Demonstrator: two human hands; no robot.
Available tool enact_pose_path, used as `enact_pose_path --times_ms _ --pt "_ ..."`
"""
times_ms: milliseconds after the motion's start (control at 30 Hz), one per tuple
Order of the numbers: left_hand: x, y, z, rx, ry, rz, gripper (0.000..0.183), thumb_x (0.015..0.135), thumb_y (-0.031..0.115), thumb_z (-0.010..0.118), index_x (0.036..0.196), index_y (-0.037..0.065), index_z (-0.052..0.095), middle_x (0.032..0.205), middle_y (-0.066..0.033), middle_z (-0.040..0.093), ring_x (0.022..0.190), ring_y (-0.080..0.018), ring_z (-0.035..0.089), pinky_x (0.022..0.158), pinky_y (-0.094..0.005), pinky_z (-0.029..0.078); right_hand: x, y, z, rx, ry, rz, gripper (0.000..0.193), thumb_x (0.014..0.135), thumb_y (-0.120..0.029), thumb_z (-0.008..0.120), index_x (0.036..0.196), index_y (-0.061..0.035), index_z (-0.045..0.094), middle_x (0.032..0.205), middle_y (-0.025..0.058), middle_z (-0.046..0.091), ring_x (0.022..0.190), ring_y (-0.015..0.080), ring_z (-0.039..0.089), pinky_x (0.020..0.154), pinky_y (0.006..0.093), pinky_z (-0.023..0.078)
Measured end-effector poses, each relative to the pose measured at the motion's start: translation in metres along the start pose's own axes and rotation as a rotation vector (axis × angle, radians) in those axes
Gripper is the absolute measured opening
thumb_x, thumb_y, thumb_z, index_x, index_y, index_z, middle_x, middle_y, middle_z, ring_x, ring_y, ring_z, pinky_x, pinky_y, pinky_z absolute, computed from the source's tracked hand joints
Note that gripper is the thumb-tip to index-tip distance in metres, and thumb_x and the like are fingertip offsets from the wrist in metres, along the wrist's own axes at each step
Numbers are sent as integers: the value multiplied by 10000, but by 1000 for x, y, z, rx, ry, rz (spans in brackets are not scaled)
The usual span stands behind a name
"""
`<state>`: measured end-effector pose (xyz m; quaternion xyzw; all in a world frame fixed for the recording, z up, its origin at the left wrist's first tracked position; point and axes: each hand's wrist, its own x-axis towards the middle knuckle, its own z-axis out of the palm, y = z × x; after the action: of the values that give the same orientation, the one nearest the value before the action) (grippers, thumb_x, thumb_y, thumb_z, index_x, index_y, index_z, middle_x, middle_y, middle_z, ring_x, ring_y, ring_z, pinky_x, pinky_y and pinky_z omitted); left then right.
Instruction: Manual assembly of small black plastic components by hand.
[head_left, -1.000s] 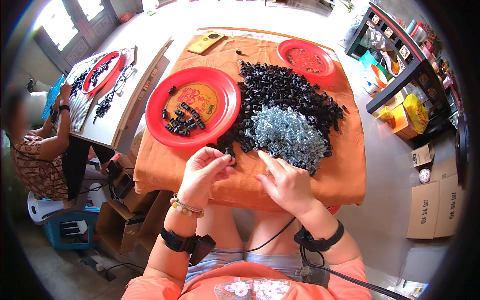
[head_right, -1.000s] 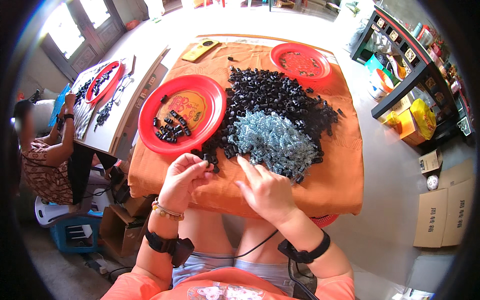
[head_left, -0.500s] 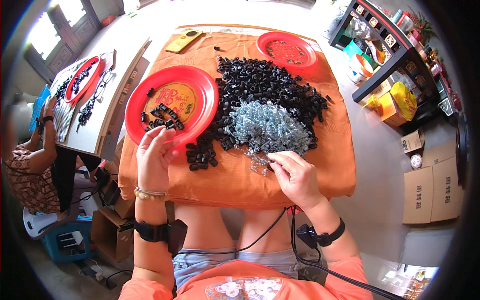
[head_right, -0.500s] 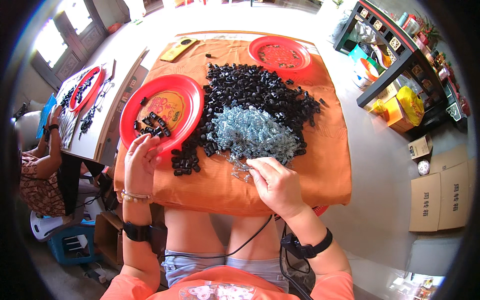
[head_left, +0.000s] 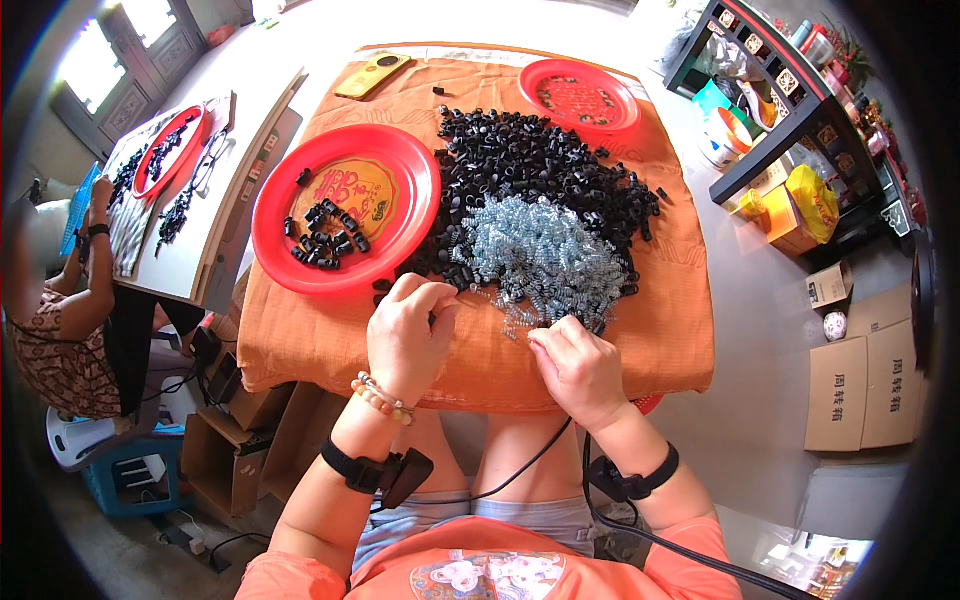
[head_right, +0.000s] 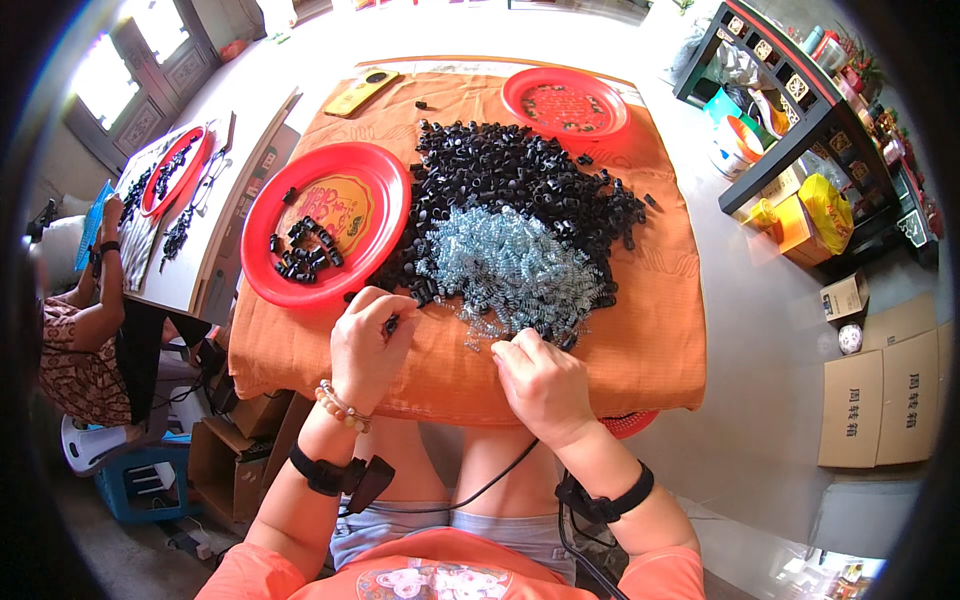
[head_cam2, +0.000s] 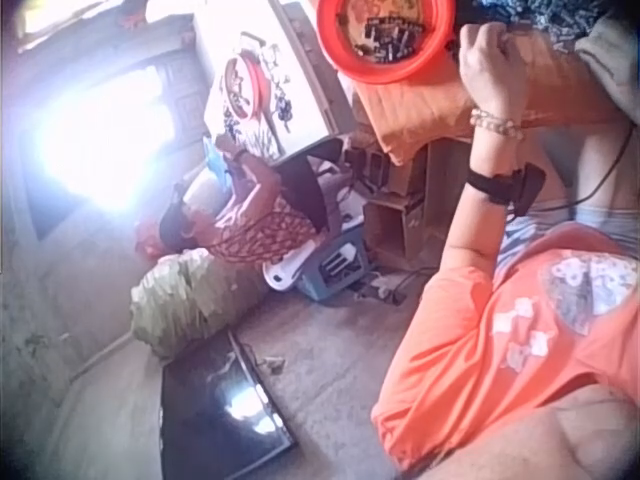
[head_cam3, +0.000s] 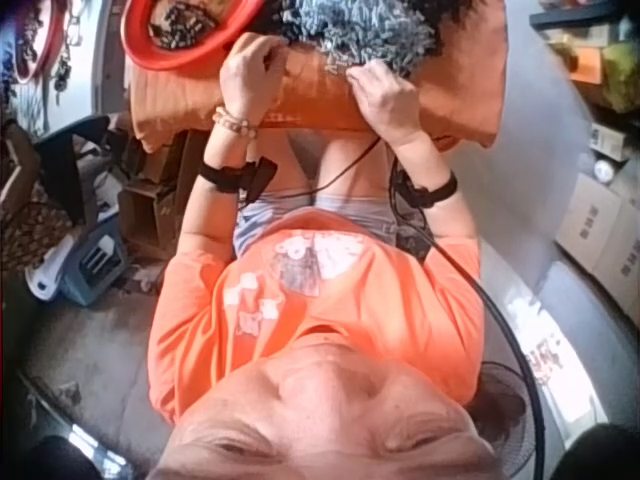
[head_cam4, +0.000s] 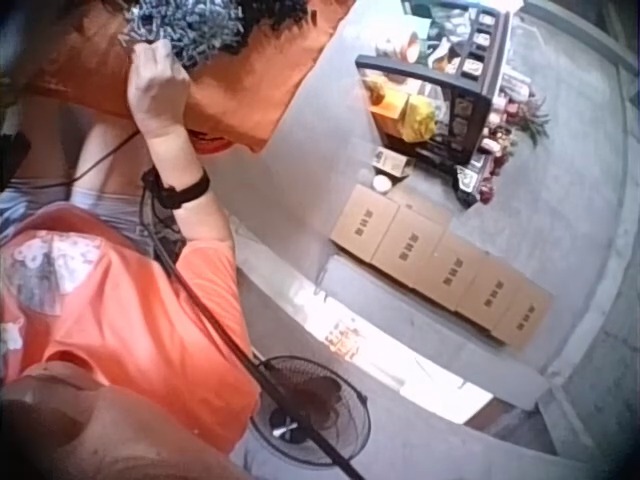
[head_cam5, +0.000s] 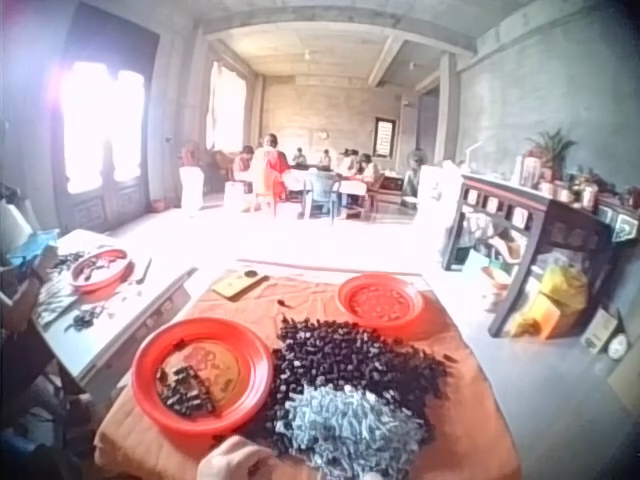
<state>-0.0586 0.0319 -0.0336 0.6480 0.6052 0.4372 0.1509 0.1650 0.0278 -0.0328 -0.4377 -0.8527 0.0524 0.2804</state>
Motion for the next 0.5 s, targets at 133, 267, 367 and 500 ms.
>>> enact_pose_path --times_ms 133,267,367,500 --pt "6 5 4 267 14 25 217 766 129 746 974 75 713 870 -67 632 804 -267 628 714 -361 513 0 2 3 -29 40 -25 81 830 -73 677 897 -82 632 825 35 589 682 212 650 582 330 529" --pt "8 3 12 391 10 -34 240 754 180 760 966 81 704 890 -58 625 906 -279 615 780 -386 506 -3 4 4 50 64 3 78 839 -71 668 906 -77 628 837 44 619 681 228 652 586 341 532" --pt "7 -1 11 377 35 6 199 759 161 748 934 82 698 885 -63 626 891 -286 614 771 -392 506 -5 5 2 116 71 51 96 828 -56 668 912 -79 627 852 56 648 695 246 659 594 347 536" --pt "4 -3 10 337 17 19 163 758 115 717 915 81 691 896 -70 635 896 -295 611 780 -399 505 -6 6 2 209 77 59 123 801 -32 672 906 -81 630 851 61 665 698 257 664 600 349 539"
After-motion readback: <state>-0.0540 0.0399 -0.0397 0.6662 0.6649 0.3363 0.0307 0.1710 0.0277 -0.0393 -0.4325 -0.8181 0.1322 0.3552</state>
